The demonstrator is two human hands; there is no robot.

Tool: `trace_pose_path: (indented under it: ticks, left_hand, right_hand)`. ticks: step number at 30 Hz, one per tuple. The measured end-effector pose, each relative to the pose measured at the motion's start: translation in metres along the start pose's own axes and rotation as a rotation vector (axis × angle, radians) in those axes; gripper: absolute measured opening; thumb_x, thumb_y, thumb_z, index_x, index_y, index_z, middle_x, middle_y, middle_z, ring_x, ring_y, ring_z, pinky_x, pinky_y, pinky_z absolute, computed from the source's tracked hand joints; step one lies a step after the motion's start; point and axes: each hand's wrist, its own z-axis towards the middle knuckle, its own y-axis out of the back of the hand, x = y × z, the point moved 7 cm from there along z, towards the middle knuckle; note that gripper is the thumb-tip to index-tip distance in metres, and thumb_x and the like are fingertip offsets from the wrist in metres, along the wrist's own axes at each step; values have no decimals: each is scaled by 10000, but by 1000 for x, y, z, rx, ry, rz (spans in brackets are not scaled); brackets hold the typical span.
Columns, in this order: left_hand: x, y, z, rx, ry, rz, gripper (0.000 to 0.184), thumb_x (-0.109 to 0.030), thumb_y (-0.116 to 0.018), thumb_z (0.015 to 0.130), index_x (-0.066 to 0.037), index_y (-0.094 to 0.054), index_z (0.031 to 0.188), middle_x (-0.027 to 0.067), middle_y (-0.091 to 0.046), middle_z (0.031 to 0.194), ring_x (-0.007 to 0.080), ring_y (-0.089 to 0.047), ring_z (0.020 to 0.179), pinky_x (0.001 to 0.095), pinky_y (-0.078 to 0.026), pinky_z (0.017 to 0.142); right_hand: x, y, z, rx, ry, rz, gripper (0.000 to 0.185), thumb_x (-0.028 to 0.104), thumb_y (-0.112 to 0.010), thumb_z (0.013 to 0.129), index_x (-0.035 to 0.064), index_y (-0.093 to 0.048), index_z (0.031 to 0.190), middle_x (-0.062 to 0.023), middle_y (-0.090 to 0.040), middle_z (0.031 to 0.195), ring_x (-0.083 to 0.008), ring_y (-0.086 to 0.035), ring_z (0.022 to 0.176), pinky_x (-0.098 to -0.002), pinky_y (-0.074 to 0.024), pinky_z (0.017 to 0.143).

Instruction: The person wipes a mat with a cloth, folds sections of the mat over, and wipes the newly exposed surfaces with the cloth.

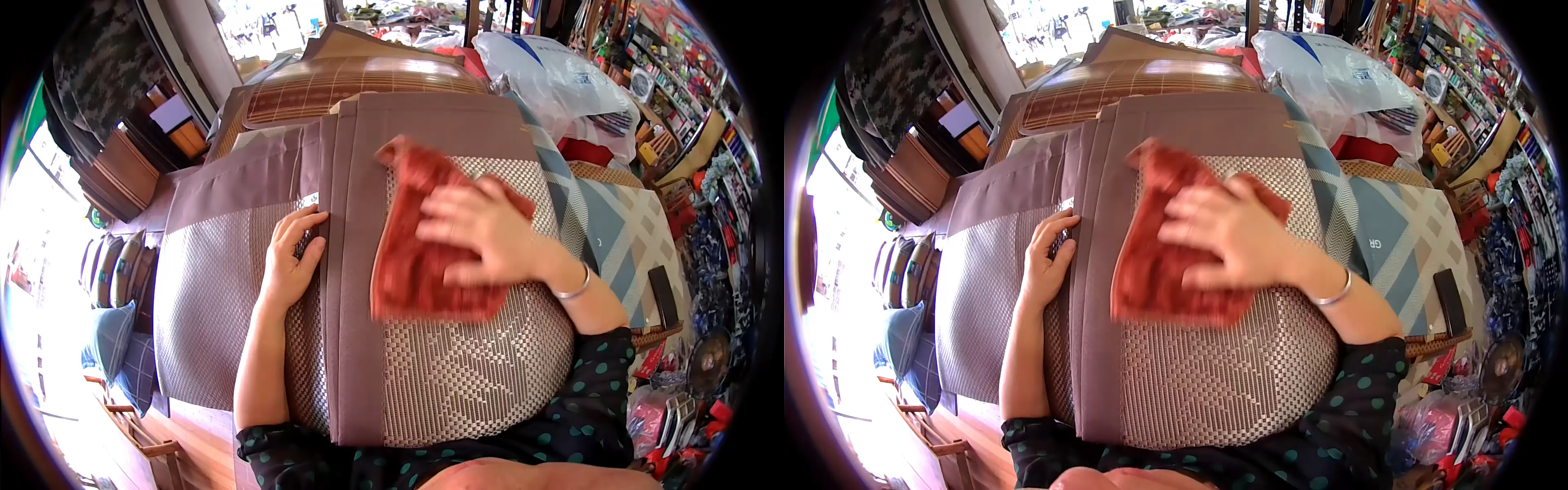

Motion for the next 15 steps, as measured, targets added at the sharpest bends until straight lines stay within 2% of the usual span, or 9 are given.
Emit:
trace_pose_path:
  ticks: [3,7,11,13,15]
  left_hand:
    - [-1,0,0,-1,2,3,348,-127,-650,861,-65,-655,1203,149,-591,1307,329,-517,1246,430,-414,1055]
    - [-1,1,0,1,-9,14,348,-133,-655,861,-66,-656,1203,147,-592,1304,323,-519,1243,429,-415,1055]
    - [-3,1,0,0,-4,11,349,-130,-661,857,-65,-656,1200,146,-593,1304,322,-520,1242,428,-415,1055]
    - [-2,1,0,-3,2,15,350,-123,-664,853,-63,-656,1197,145,-594,1302,322,-520,1243,426,-416,1055]
    - [-2,1,0,-4,6,8,350,-121,-663,852,-61,-655,1197,146,-593,1304,322,-520,1245,426,-416,1055]
  right_hand:
    - [-79,7,-18,-105,-373,-185,601,541,-584,865,152,-597,1323,-129,-515,1428,-285,-407,1372,-538,-209,1115]
    - [-120,17,-44,-253,-559,-268,578,521,-566,896,119,-604,1310,-128,-526,1407,-288,-407,1359,-529,-216,1100]
    - [-94,13,-37,-164,-501,-283,596,536,-560,891,131,-590,1327,-140,-494,1437,-311,-391,1370,-553,-216,1095]
    - [-62,6,-26,-67,-370,-236,621,554,-581,867,144,-584,1334,-149,-489,1438,-313,-377,1385,-572,-214,1096]
    - [-13,2,-12,8,-136,-99,632,557,-613,841,165,-584,1336,-149,-487,1439,-305,-369,1395,-599,-210,1095]
